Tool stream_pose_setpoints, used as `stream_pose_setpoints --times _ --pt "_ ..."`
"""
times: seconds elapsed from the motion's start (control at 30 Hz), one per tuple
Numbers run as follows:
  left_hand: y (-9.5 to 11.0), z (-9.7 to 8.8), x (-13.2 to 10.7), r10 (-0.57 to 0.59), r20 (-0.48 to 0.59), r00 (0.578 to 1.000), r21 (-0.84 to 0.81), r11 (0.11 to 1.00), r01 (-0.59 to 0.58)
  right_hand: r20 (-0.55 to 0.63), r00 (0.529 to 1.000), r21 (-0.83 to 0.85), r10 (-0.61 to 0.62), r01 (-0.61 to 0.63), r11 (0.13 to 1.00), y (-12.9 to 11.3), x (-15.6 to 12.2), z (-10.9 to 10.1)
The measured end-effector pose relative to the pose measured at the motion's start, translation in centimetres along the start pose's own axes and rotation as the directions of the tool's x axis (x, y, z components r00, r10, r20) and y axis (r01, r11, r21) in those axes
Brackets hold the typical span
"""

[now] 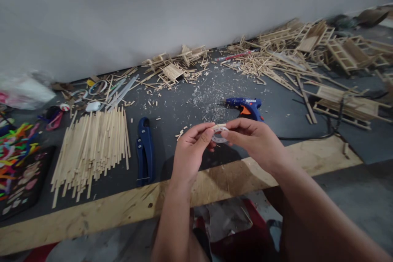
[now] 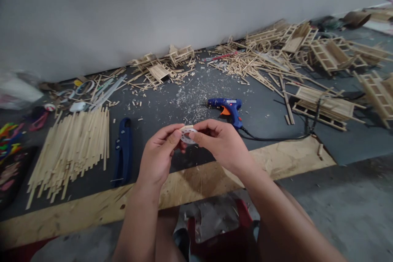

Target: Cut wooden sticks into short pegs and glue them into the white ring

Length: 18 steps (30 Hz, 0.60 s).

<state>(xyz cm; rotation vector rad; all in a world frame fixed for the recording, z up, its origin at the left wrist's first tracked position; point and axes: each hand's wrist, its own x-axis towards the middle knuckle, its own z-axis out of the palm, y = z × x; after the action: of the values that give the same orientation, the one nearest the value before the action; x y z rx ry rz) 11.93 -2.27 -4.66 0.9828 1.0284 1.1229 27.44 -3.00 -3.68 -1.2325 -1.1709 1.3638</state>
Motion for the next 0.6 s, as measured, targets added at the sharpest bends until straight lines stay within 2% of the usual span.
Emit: stream_pose_setpoints --times 0.23,0.4,0.6 --pt "0.02 0.25 -0.04 -0.037 -0.021 0.999 -0.018 0.999 0.036 -0.009 1.0 0.0 -0.007 0.007 1.0 0.11 -0.01 0.11" --pt "-0.17 0.38 -0.06 -0.017 -0.023 1.0 -0.007 1.0 0.017 -0.011 1.0 -0.013 -0.025 0.025 1.0 0.24 0.19 0.08" --pt "-0.13 0.44 -0.13 -0.031 -0.011 0.999 0.026 0.999 0.032 -0.107 0.993 -0.033 -0.052 0.048 0.998 -0.03 0.07 0.11"
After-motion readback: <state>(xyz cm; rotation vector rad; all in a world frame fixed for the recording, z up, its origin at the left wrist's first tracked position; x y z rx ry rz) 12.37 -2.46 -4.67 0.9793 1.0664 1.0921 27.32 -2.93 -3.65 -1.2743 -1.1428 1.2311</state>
